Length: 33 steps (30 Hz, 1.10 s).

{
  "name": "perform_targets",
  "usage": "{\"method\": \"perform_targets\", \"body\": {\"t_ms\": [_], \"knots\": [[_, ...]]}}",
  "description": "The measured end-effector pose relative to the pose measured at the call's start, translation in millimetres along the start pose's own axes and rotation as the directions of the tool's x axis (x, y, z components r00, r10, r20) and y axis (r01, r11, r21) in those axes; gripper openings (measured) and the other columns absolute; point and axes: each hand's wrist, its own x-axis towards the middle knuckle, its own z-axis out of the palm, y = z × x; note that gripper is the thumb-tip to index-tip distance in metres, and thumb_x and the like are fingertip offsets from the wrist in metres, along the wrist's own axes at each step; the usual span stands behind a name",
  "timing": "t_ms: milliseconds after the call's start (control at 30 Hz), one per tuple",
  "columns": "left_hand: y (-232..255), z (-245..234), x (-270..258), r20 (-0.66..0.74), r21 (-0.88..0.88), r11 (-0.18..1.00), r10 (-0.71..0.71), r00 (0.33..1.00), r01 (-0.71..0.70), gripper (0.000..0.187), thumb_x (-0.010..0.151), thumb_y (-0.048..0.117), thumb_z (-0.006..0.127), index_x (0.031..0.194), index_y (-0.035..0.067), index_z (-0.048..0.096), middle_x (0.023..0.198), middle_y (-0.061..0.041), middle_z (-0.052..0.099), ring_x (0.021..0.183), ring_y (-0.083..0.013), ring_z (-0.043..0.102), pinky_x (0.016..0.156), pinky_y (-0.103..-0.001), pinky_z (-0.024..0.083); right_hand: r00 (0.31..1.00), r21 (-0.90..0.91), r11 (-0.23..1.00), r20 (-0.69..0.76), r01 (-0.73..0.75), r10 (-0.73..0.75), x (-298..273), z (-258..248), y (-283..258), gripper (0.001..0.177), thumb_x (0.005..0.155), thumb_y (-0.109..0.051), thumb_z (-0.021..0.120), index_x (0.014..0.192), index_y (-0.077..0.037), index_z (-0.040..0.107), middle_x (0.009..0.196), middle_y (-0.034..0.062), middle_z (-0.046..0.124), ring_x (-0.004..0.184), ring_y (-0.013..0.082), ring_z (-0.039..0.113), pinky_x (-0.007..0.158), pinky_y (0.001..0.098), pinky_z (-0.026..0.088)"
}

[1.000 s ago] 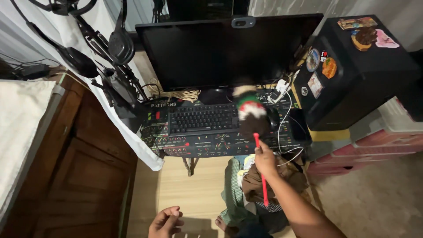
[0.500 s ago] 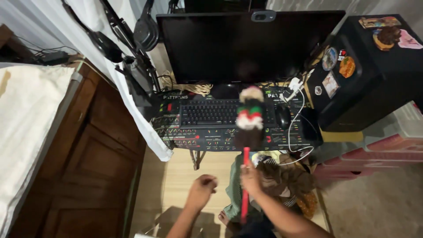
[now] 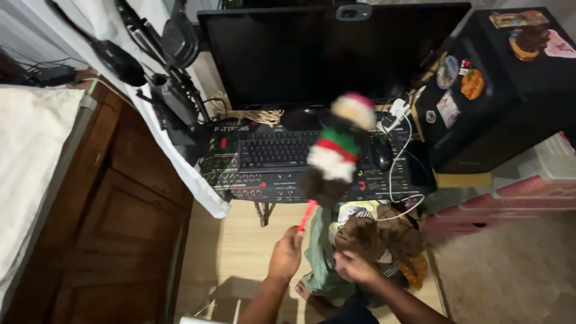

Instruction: Dusting a computer desk and electronic equipment with a colorful duster.

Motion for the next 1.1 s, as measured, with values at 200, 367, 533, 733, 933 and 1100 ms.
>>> {"method": "perform_targets", "body": {"t_ms": [200,367,533,733,933,1100], "knots": [[-140,38,26,-0.117,0.191,0.981,0.058,0.991,-0.035,0.032,0.105,0.031,0.048,0.116,0.009,0.067,0.093,-0.027,0.072,0.09,-0.0472,0.068,0.075,-0.052,0.053,0.967,-0.172,0.953,0.007,-0.248,0.253,-47,-37,12,0.027,0.097,-0.035,0.061,0.102,-0.01,0.07,0.077,0.0021,0.073,0.052,0.0135,0.062,0.049,0.0314,0.049],[-81,-40,-10,-0.256,0.094,0.907,-0.376,0.891,0.41,0.043,0.104,0.042,0.042,0.126,0.012,0.064,0.086,-0.025,0.072,0.075,-0.0413,0.069,0.07,-0.051,0.053,0.975,-0.263,0.941,-0.117,-0.215,0.19,-49,-56,41,0.031,0.099,-0.036,0.062,0.093,-0.007,0.072,0.074,0.0051,0.072,0.058,0.0138,0.066,0.055,0.0329,0.054],[-79,-32,-16,-0.147,0.158,0.978,-0.11,0.983,0.133,0.044,0.103,0.044,0.045,0.125,0.011,0.064,0.084,-0.026,0.071,0.074,-0.0397,0.069,0.07,-0.047,0.054,0.988,-0.49,0.861,-0.127,-0.136,0.084,-51,-43,13,0.029,0.095,-0.033,0.063,0.09,-0.007,0.074,0.074,0.0082,0.072,0.065,0.0193,0.068,0.063,0.0371,0.053],[-111,-27,-29,-0.323,0.074,0.926,-0.329,0.887,0.371,0.042,0.106,0.042,0.045,0.124,0.009,0.064,0.086,-0.021,0.072,0.077,-0.0339,0.068,0.072,-0.045,0.051,0.979,-0.571,0.816,-0.099,0.093,-0.18,-43,-5,-43,0.028,0.093,-0.03,0.065,0.1,-0.004,0.075,0.09,0.0075,0.076,0.081,0.0177,0.073,0.075,0.0362,0.058],[-68,26,-34,-0.028,-0.623,0.755,-0.281,0.959,0.204,0.034,0.104,0.038,0.052,0.122,0.012,0.064,0.075,-0.001,0.053,0.065,-0.0144,0.05,0.061,-0.034,0.044,0.991,-0.158,0.978,0.025,0.134,-0.131,-54,78,-152,0.037,0.099,-0.03,0.062,0.13,-0.009,0.066,0.102,0.0039,0.075,0.094,0.0149,0.071,0.081,0.0313,0.059],[-17,70,-23,0.209,-0.815,0.489,-0.25,0.945,0.31,0.026,0.1,0.024,0.06,0.118,0.011,0.072,0.094,-0.004,0.067,0.082,-0.0164,0.055,0.075,-0.033,0.048,0.983,0.193,0.978,-0.175,0.079,-0.045,-63,80,-173,0.058,0.096,-0.029,0.059,0.151,-0.015,0.049,0.122,-0.0025,0.065,0.101,0.0112,0.063,0.082,0.032,0.057]]}}
